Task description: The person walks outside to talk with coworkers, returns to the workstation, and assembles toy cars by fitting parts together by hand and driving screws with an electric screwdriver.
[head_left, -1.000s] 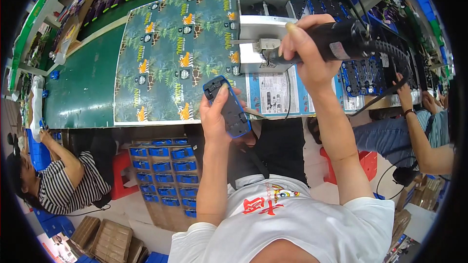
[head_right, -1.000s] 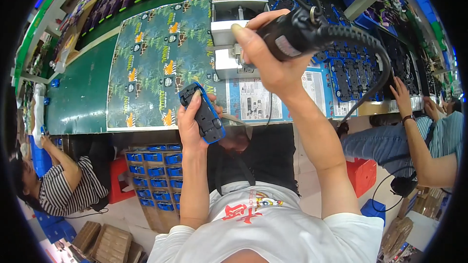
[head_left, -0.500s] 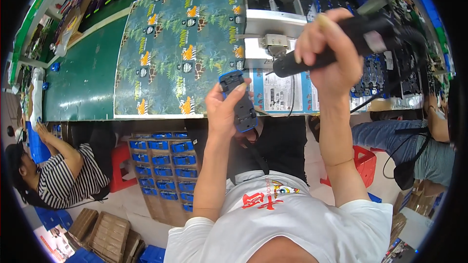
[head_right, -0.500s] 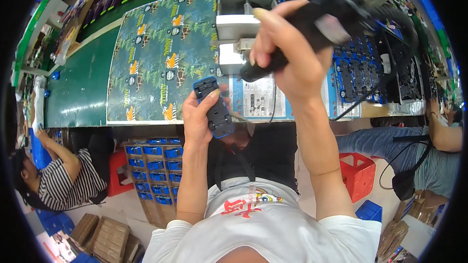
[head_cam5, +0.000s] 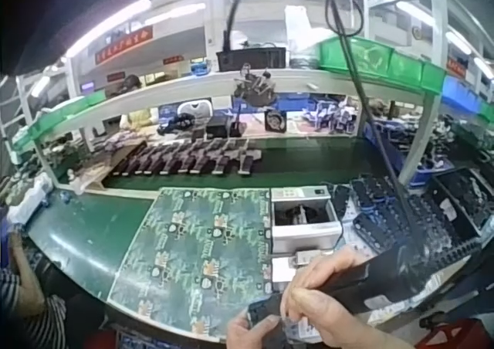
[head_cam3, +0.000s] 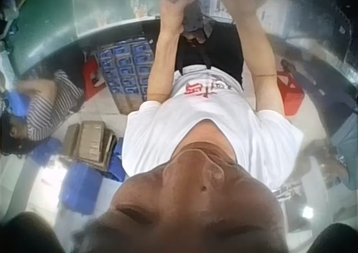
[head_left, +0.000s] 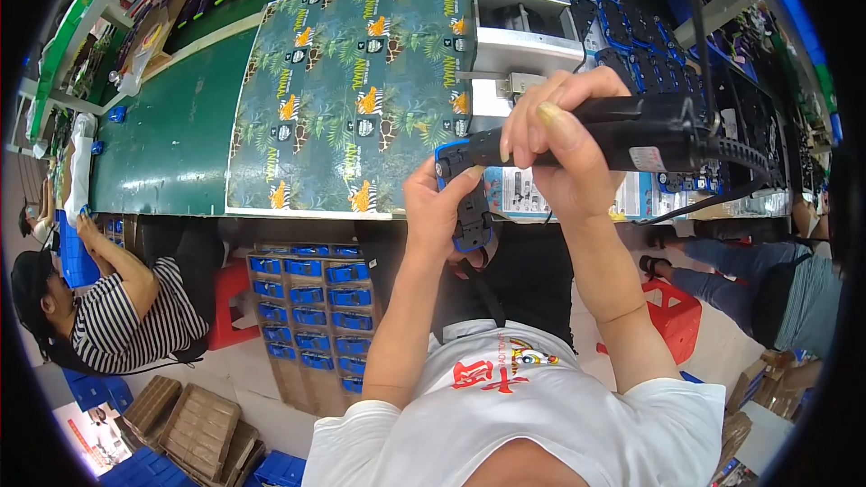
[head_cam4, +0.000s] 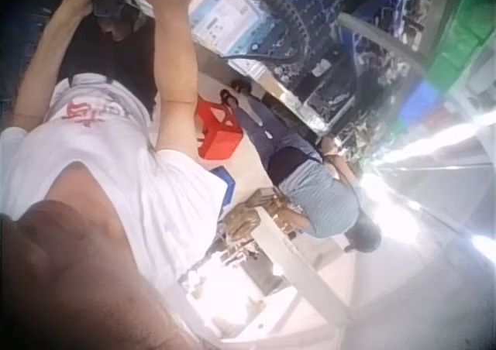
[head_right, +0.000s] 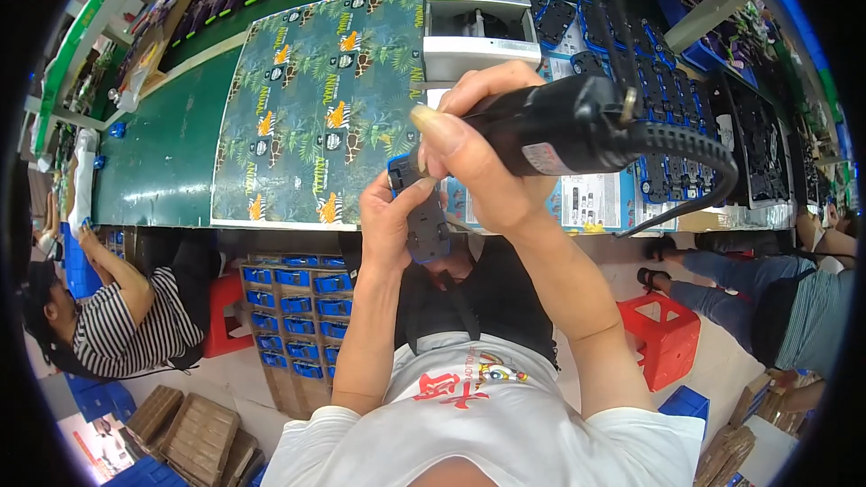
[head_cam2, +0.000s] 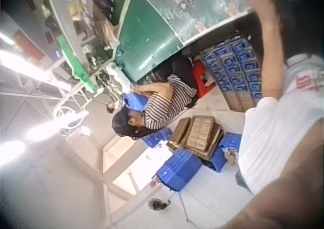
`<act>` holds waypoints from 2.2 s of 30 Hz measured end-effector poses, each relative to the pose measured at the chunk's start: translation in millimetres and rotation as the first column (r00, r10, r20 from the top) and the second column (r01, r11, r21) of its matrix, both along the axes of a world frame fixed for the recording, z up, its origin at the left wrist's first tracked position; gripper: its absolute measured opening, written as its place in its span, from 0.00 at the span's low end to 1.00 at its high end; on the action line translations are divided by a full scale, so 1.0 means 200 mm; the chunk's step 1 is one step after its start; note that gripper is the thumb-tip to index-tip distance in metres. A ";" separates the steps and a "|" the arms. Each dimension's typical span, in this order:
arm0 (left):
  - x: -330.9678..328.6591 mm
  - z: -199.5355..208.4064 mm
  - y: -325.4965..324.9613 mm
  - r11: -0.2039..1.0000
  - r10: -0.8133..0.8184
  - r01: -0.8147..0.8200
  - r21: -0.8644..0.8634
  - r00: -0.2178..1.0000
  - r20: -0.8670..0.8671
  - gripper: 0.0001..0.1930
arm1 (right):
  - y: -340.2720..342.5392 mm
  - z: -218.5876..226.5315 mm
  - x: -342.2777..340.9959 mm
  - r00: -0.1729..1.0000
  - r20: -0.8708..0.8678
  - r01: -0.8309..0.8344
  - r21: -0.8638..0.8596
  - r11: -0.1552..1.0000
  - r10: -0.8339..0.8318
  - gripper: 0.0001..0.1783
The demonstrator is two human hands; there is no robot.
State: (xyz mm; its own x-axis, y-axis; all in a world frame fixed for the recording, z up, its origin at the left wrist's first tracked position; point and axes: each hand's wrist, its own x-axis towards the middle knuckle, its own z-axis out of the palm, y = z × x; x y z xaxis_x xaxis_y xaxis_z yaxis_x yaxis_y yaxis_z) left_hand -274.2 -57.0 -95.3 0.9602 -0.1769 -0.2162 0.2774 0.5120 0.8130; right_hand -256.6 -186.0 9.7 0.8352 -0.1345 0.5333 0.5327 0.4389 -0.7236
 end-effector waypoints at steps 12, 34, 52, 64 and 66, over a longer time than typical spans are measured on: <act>0.01 -0.03 0.03 0.999 0.000 0.001 0.040 1.000 -0.020 0.09 | 0.03 -0.10 0.02 0.998 0.009 -0.060 -0.285 0.957 0.065 0.12; 0.07 -0.10 0.27 0.878 0.084 -0.118 -0.463 0.992 -0.094 0.25 | -0.26 0.07 0.09 0.965 0.186 0.179 0.051 0.982 -0.186 0.05; 0.08 -0.10 0.17 0.959 0.059 -0.085 -0.270 0.993 -0.103 0.25 | -0.15 0.09 0.21 0.946 -0.006 0.296 -0.383 0.875 -0.323 0.08; 0.10 -0.13 0.17 0.962 0.041 -0.053 -0.268 0.998 -0.053 0.25 | -0.01 0.00 -0.14 0.983 -0.075 -0.160 0.127 0.979 0.170 0.10; 0.10 -0.13 0.17 0.961 0.045 -0.061 -0.270 0.997 -0.067 0.25 | 0.01 -0.01 -0.15 0.977 -0.142 -0.150 0.061 0.987 0.157 0.10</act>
State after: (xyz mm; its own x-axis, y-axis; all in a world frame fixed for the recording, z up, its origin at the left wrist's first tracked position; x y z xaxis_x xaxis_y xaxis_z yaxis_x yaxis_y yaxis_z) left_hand -253.8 -23.5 -122.0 0.9567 -0.1858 -0.2242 0.2874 0.7265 0.6241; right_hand -286.2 -183.1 8.5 0.9164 -0.0220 0.3996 0.3462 0.5447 -0.7639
